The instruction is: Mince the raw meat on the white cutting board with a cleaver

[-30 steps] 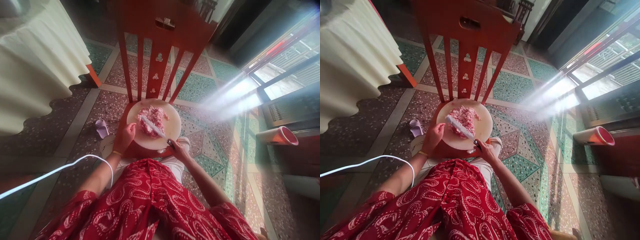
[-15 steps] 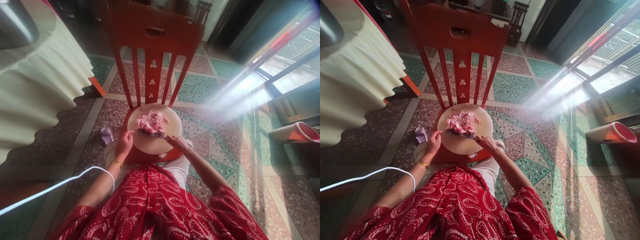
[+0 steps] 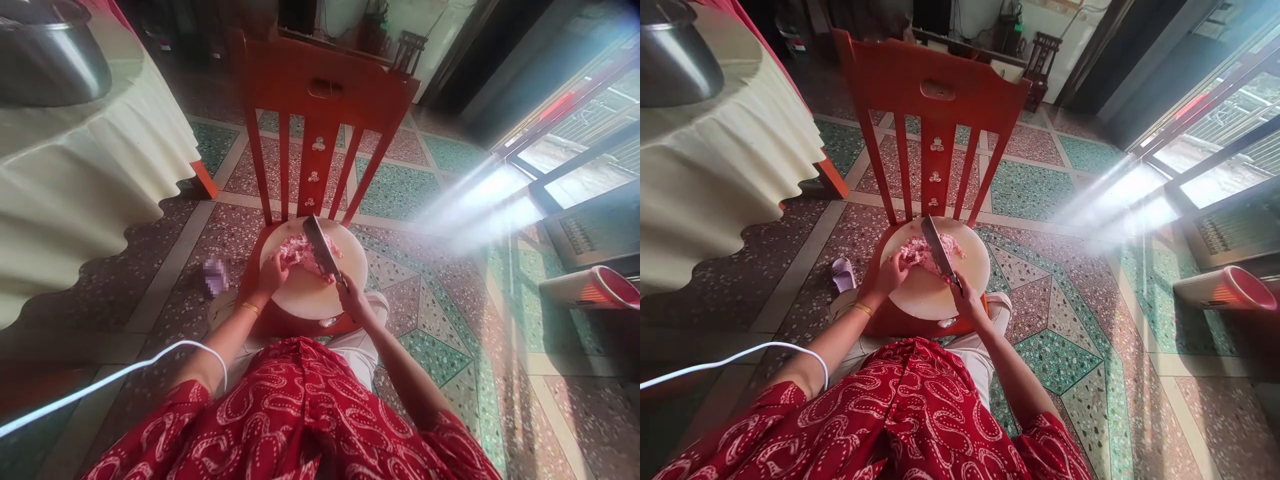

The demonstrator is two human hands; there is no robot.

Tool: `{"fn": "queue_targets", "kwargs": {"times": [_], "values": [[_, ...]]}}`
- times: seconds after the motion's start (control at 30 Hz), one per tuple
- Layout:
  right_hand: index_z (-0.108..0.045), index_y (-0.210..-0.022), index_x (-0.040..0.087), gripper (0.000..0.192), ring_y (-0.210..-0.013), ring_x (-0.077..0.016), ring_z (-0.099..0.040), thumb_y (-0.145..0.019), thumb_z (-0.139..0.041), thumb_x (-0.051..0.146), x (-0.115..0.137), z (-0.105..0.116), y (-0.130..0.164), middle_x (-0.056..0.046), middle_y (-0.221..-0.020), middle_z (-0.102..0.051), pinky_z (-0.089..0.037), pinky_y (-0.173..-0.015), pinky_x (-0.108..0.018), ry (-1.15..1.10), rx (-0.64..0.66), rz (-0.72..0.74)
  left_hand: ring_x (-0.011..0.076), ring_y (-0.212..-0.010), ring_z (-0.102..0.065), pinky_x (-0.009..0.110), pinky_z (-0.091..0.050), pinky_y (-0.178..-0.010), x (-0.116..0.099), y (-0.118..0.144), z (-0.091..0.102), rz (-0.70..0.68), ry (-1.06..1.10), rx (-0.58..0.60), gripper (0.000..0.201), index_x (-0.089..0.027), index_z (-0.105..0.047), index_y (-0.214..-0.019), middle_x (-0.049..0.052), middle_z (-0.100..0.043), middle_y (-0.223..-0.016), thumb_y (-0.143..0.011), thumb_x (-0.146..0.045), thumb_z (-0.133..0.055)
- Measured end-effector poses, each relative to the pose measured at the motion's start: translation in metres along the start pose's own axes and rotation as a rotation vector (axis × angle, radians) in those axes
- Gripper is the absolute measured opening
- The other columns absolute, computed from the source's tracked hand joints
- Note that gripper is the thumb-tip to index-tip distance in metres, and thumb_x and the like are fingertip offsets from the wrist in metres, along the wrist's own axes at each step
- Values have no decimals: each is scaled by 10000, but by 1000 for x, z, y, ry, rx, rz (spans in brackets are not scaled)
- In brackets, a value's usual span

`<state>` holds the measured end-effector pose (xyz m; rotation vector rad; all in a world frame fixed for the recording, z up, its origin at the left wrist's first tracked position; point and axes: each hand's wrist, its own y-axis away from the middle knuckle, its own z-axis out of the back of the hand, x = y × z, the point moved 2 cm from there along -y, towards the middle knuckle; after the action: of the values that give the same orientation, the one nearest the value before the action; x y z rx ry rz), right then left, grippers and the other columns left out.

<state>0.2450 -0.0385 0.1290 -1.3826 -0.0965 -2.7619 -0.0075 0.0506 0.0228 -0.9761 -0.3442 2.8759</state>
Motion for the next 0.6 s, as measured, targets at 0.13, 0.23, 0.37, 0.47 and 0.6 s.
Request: {"fn": "queue_targets", "kwargs": {"times": [0.13,0.23,0.37,0.47,0.6], "values": [[-284,-1493,180,569,-892,-176,-657,-947,-359,319,61,26,-9,-96,-1051,-684,-532,-795,-301,90,-246,319,267,-941,-658,346,-522,-755,-10,-1,-11,16,8,76,444,-167,-521,-1179,142,-659,-1102,-744,-131,-599],[-245,-1511,176,574,-1062,-199,-627,-952,-332,273,71,9,-24,-129,-1244,-621,-509,-914,-348,142,-319,409,239,-905,-670,312,-525,-707,-13,1,-16,56,101,64,399,-197,-529,-1159,102,-680,-1082,-766,-150,-584],[-377,-1461,161,539,-1243,-240,-527,-923,-337,179,37,-43,-36,-137,-1431,-477,-469,-995,-383,242,-76,233,232,-897,-674,319,-532,-723,-12,2,-17,75,201,19,362,-193,-542,-1163,95,-688,-1061,-802,-173,-540],[-393,-1454,164,539,-1176,-263,-585,-916,-355,166,27,-48,-32,-133,-1389,-526,-502,-947,-387,258,46,102,229,-936,-664,333,-537,-781,-16,0,-15,37,256,9,346,-195,-558,-1163,93,-681,-1071,-819,-189,-519],[-306,-1496,222,535,-1013,-235,-668,-963,-334,273,71,-2,-20,-95,-1239,-647,-545,-859,-360,212,-152,164,216,-943,-650,354,-528,-858,-36,-14,-16,-5,289,-36,297,-181,-579,-1118,100,-672,-1060,-830,-203,-510]]}}
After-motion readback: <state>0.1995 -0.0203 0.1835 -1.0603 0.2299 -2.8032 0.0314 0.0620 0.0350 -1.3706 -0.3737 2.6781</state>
